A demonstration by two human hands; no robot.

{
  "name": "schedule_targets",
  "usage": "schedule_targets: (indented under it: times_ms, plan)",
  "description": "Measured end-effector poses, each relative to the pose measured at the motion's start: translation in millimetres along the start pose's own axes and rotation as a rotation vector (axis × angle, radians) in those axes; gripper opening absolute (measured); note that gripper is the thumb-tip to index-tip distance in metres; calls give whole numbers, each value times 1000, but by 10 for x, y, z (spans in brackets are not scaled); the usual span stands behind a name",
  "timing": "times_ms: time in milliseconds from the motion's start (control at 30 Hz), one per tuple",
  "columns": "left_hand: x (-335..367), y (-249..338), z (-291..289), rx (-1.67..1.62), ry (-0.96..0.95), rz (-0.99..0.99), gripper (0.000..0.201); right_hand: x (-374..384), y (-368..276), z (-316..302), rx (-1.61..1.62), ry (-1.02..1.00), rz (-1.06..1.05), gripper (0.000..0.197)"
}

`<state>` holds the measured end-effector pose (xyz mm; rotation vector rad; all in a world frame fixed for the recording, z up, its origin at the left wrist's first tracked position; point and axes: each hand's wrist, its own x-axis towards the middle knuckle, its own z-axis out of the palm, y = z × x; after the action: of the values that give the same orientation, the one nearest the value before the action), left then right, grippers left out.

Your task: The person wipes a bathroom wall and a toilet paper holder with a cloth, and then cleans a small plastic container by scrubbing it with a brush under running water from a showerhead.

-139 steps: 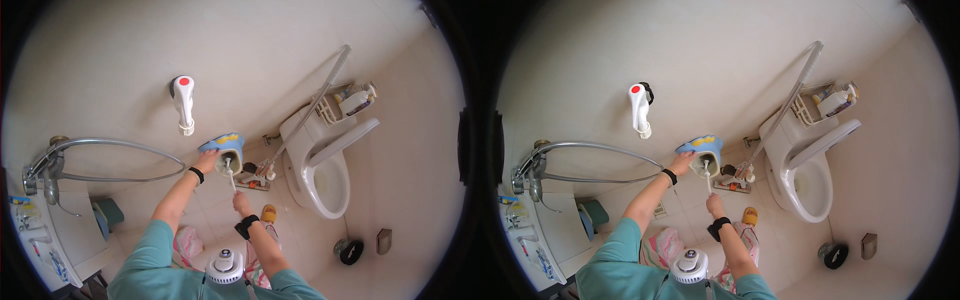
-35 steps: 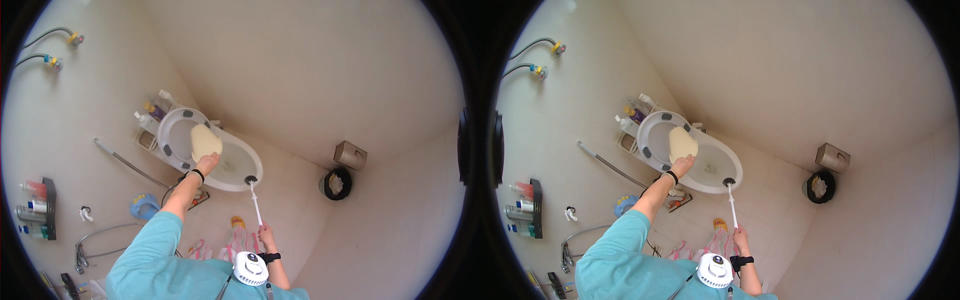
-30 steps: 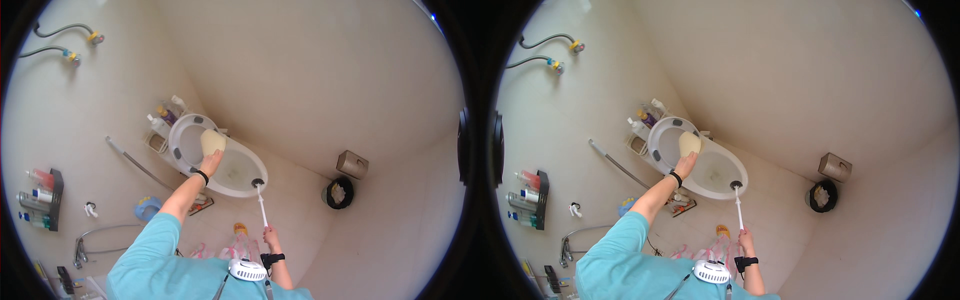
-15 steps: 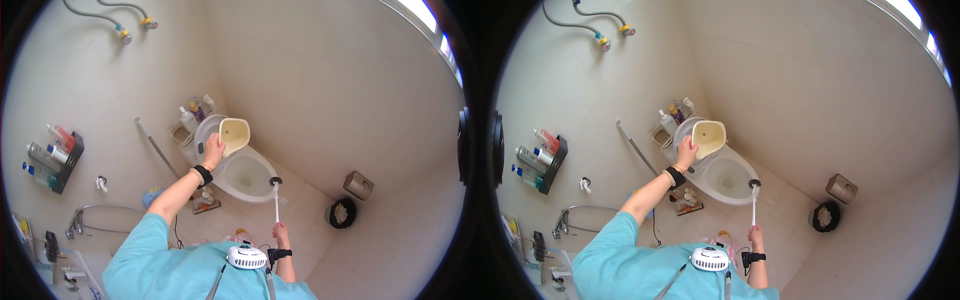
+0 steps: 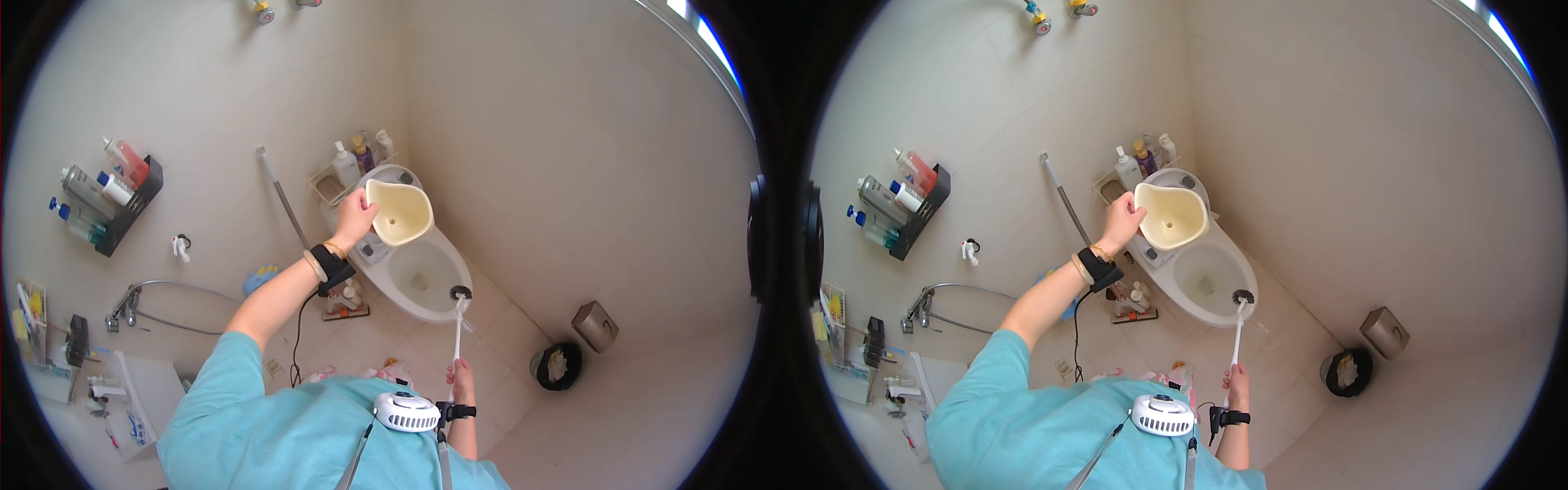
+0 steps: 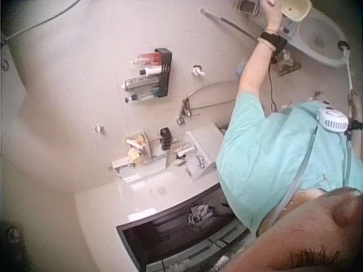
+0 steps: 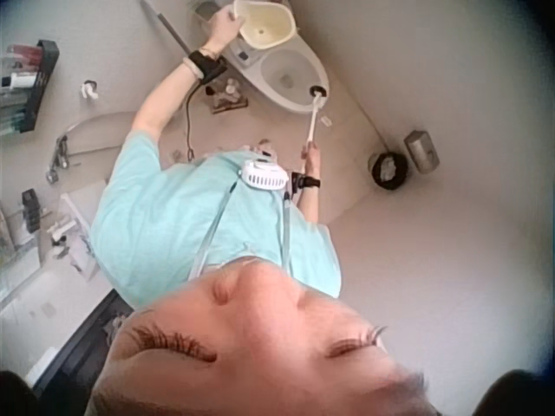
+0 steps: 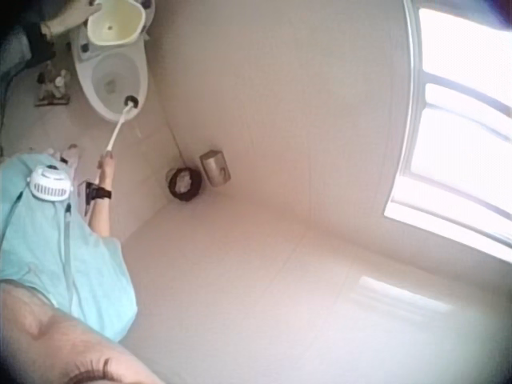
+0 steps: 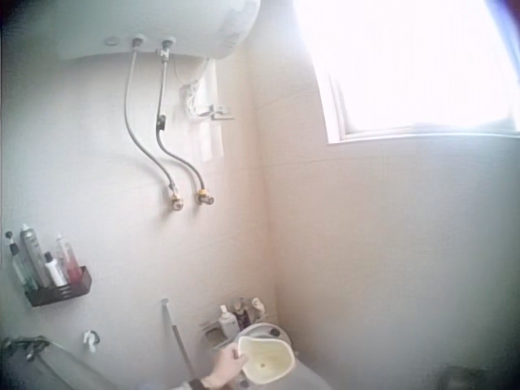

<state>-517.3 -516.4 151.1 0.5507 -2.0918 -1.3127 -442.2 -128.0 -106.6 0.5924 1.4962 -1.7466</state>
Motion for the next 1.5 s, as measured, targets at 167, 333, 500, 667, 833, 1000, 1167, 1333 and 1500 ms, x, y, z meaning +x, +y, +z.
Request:
schedule_targets:
  times_ms: [167,333,500,667,833,1000,1167,1333,1500]
  plan:
    - [-76,265,124,408,-66,233,15,-1,-38,-37,-15,-6,-7,32]
    - [-255,57,303,568,-288,728,15,-97,-132,102,-38,6,-60,31]
    - [-343,-88,538,933,-553,1116,13,-115,-217,139,-2,34,-67,33]
    - [-348,-244,639,961,-652,1174,12,-136,-234,149,-5,44,-95,34]
    - [-133,-218,596,442,-195,700,8,-309,-348,210,-50,55,-131,36]
    - [78,-155,197,348,33,410,11,-758,-798,282,-271,35,-332,37]
    - [-32,8,-134,287,-58,342,16,-1290,-1428,217,-582,-114,-542,34]
    - [-140,188,-272,352,-171,329,15,-1523,-2148,535,-1405,-61,-960,25]
    - [-219,261,-255,367,-298,343,13,-1706,-2727,1096,-1826,-41,-1270,14]
